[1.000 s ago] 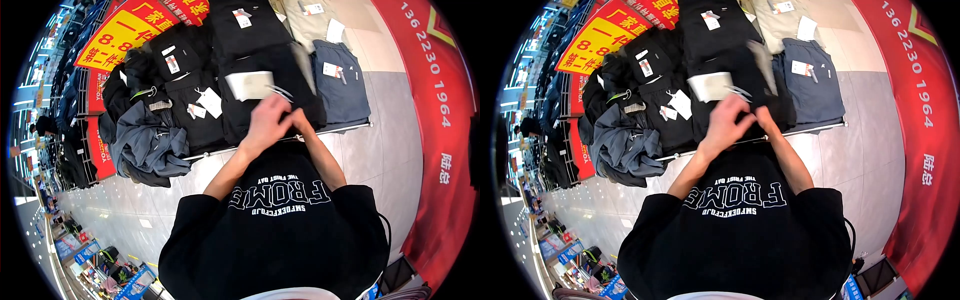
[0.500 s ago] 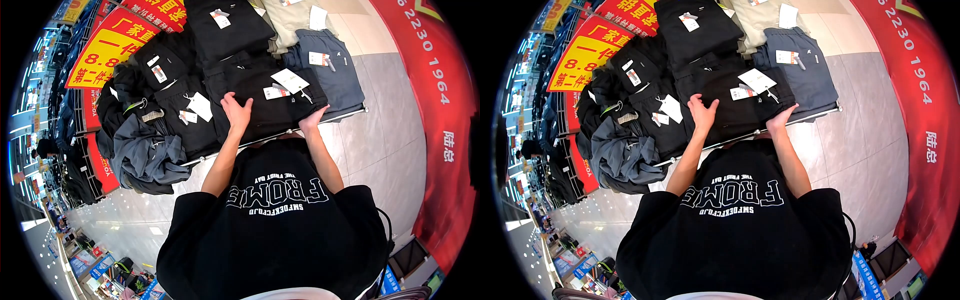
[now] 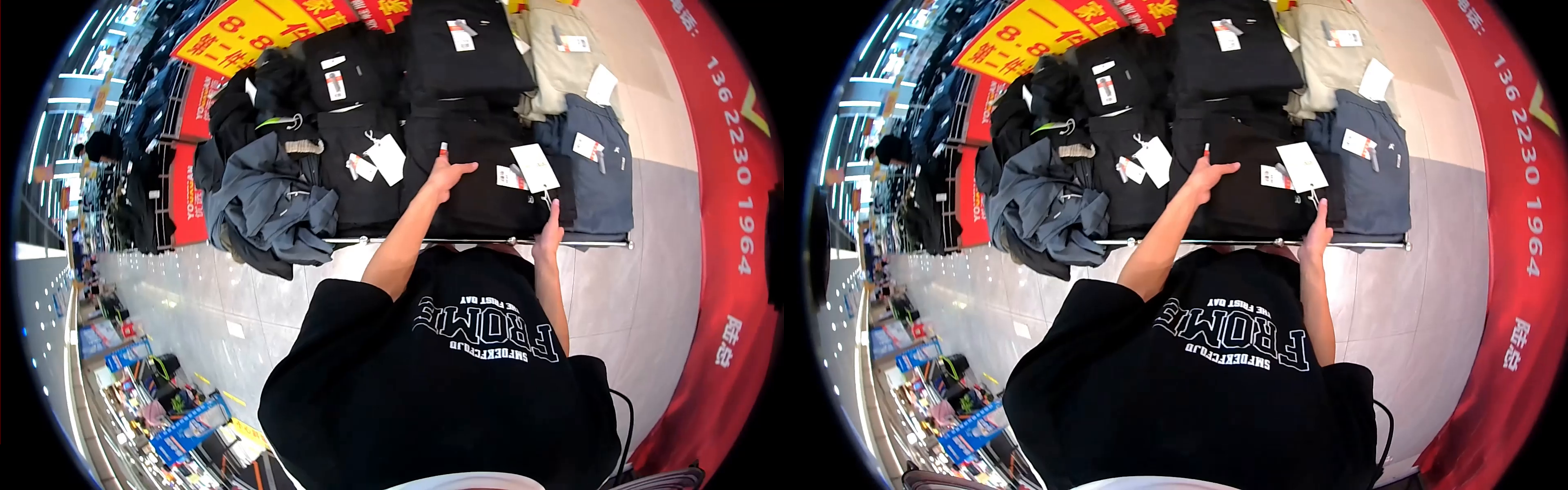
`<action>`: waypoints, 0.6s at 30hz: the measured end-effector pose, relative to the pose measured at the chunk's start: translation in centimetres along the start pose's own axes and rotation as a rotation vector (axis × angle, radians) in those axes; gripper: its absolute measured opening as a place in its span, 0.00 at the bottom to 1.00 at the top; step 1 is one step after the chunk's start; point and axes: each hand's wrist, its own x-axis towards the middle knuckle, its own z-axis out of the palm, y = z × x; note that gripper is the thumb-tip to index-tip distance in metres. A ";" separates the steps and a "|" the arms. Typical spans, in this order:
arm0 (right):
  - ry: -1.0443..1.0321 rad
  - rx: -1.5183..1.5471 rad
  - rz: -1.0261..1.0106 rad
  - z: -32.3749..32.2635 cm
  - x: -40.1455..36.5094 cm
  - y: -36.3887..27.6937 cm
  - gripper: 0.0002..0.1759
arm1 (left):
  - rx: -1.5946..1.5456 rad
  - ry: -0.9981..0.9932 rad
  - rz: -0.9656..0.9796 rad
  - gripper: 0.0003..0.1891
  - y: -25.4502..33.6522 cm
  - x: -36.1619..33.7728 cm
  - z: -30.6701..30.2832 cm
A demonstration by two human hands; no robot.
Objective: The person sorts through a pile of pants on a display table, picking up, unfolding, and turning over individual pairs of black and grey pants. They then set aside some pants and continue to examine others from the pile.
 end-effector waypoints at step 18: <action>-0.297 -0.594 -0.199 9.6 -3.8 -0.2 0.22 | -0.334 0.347 0.238 0.17 0.4 -12.5 -10.4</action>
